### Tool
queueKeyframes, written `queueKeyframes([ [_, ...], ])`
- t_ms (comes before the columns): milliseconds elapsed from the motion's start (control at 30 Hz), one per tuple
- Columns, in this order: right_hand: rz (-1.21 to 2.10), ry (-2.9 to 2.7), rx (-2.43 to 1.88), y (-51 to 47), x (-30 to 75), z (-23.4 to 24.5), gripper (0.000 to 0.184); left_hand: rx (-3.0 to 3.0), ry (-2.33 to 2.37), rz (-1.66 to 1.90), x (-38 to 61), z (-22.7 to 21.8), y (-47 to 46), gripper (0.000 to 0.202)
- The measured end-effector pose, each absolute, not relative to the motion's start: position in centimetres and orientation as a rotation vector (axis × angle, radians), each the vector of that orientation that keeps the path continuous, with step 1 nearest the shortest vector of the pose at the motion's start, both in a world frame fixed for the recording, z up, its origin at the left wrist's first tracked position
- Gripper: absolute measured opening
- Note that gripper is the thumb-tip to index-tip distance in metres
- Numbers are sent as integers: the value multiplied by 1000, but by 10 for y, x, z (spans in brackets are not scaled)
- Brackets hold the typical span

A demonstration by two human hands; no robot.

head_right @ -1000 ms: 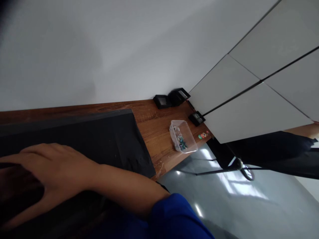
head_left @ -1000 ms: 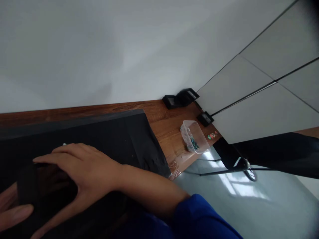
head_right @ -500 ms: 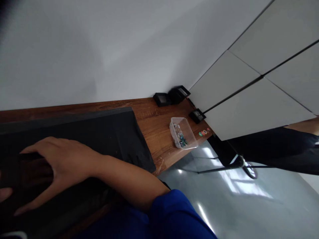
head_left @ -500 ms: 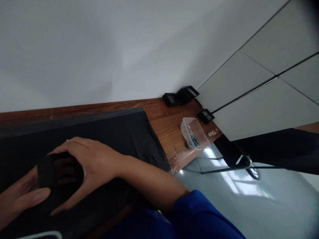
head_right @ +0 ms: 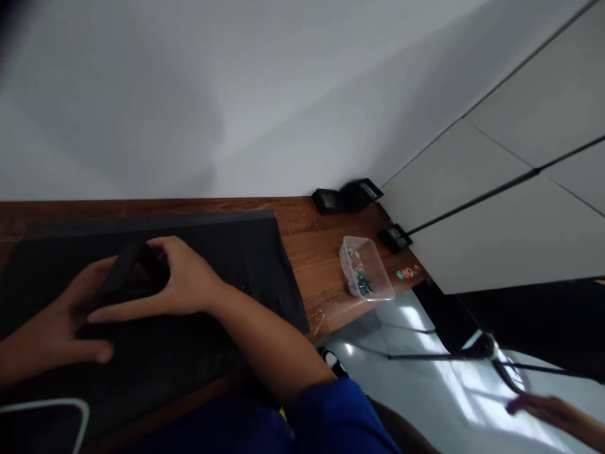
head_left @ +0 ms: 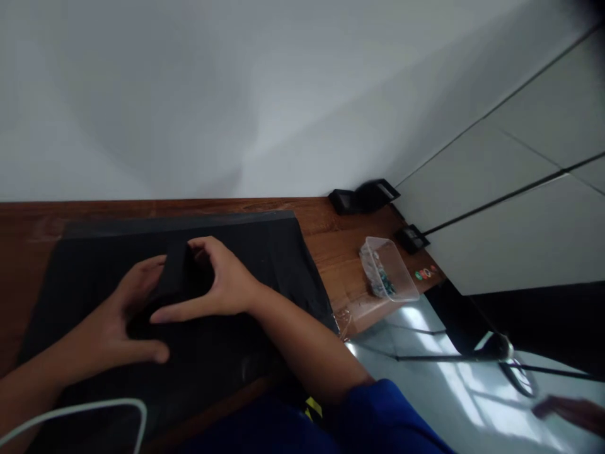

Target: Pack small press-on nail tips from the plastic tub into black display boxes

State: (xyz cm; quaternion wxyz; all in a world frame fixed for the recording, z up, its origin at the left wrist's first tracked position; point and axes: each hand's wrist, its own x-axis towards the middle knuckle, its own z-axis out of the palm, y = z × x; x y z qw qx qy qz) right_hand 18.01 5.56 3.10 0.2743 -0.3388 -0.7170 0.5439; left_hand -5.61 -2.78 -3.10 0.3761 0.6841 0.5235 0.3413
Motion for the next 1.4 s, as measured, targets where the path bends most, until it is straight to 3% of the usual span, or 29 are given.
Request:
queueKeyframes([
  [167, 1534, -1744, -967, 57, 173, 12, 72, 1615, 1287, 939, -30, -14, -32, 84],
  [433, 1547, -1679, -967, 57, 171, 1, 72, 1661, 1277, 976, -43, -42, -31, 94],
  [700, 1487, -1671, -690, 56, 179, 8, 65, 1765, 1417, 1064, -40, -22, -28, 100],
  [867, 1706, -1567, -647, 55, 180, 16, 73, 1965, 1526, 1195, -39, -13, -26, 102],
  [1067, 1849, -1511, -863, 54, 174, 19, 59, 2070, 1665, 1105, -41, -14, -21, 84],
  [1233, 1696, -1562, -907, 54, 173, 20, 59, 1961, 1819, 1160, -41, -9, -21, 62],
  [1400, 1416, -1806, -890, 52, 176, 21, 47, 1795, 1556, 1102, -42, -5, -24, 31],
])
